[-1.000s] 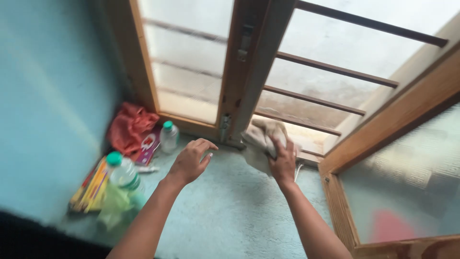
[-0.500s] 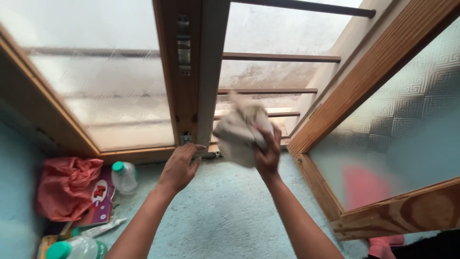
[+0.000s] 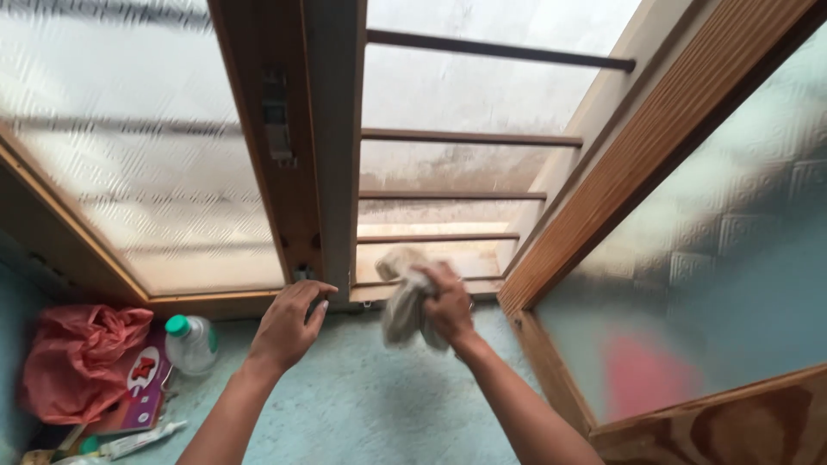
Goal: Cleaning and wiping window frames, glass, and ledges using a cloth.
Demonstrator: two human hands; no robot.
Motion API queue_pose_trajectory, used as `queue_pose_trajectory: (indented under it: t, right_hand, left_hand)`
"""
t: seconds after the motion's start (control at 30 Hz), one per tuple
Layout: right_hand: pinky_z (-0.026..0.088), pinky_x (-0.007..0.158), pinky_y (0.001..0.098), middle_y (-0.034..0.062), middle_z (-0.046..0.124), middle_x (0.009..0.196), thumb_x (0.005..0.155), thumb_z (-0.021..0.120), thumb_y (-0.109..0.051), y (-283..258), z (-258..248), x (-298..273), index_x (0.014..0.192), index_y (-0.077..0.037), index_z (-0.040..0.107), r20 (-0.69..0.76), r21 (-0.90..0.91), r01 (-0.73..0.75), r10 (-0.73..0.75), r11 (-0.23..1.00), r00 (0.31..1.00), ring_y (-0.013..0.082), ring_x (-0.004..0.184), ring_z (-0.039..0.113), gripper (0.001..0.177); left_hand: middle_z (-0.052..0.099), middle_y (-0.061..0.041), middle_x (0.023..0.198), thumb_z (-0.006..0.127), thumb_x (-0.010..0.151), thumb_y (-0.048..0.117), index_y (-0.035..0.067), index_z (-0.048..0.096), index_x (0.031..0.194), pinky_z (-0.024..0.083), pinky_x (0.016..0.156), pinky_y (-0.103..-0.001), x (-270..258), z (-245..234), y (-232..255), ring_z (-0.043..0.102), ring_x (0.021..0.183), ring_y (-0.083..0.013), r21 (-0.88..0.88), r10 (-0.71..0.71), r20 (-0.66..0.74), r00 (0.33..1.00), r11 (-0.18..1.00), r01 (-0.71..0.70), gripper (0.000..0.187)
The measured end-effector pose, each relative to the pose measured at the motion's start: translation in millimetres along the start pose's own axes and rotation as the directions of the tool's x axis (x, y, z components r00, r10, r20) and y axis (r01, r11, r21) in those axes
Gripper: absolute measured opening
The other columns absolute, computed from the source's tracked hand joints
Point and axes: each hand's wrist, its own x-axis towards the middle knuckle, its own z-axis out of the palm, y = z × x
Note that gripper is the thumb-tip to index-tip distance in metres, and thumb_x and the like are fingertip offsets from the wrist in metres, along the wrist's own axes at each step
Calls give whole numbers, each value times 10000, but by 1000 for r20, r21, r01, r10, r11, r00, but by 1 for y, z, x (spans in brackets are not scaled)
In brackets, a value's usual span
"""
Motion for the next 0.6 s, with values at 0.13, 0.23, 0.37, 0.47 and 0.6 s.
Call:
queue_pose_trajectory:
  t: [0.13,0.23,0.37,0.47,0.6]
  right_hand:
    - [536,1027,482,177,614,1251,745,635,-7,-71,-35,33,1241,-130,694,-306,-81,411,-415,908,857,405,1180,633,514]
    - [518,1057,482,174,558,1320,779,718,-75,-85,-18,61,1279,-157,667,-352,-188,577,-603,795,716,433,1225,589,509]
    - [541,923,479,131,523,1429,767,785,-152,-90,-19,90,1298,-220,683,-193,-342,604,-683,720,705,403,1173,599,545]
    - [574,846,470,91,524,1478,808,762,-143,-68,-39,115,1276,-227,692,-38,-366,560,-613,743,789,369,1144,648,481]
    - [599,846,479,91,588,1428,891,685,-91,-40,-76,112,1153,-241,755,-75,-491,376,-468,786,881,357,1113,651,310]
  left_hand:
    - [693,-110,1112,633,916,67,73,677,1131,502,946,-434,14,5,27,641,1093,-330,-37,66,-147,987,997,-72,219]
    - [672,-124,1101,622,874,-3,64,656,1127,519,907,-436,31,-2,56,642,1070,-346,10,131,-340,931,991,-136,264]
    - [650,-124,1131,616,848,-39,76,633,1138,522,929,-456,50,-22,94,643,1075,-356,85,326,-411,851,944,-320,313]
    - [647,-113,1129,625,873,-22,95,628,1141,531,934,-451,71,-26,105,647,1064,-340,129,385,-407,828,922,-365,292]
    - [641,-128,1159,623,851,-14,92,612,1164,531,919,-451,102,-29,122,636,1086,-347,159,426,-349,835,904,-396,331]
